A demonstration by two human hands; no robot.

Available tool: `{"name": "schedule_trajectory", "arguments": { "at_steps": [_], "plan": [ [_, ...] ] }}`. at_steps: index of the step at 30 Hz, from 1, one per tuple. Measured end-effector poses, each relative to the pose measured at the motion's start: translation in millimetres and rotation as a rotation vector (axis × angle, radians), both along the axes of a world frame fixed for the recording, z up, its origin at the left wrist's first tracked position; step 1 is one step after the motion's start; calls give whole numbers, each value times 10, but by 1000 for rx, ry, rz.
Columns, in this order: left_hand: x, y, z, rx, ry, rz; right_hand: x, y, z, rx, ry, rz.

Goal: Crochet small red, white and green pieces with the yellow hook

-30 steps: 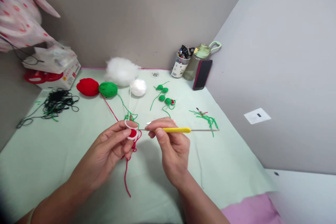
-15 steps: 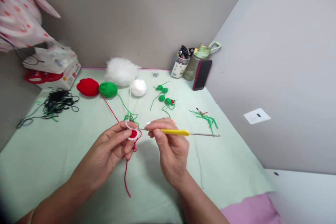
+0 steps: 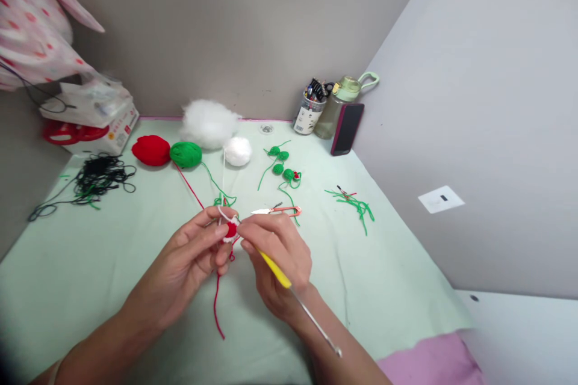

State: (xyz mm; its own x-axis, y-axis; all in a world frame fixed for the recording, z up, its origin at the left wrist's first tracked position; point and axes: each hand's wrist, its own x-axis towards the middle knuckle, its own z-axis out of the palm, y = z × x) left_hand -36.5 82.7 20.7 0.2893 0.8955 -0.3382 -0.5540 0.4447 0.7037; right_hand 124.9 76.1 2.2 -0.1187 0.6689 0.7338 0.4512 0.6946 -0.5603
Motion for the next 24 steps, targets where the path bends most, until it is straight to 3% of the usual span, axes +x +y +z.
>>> {"name": "schedule_trajectory", "arguments": {
  "at_steps": [17,24],
  "plan": [
    [32,-25,15,36,-42,-79,-25,52,-2,-148,242,35],
    [13,-1,25,7,4,-41,-97,60,18,-176,323,88]
  ]
}}
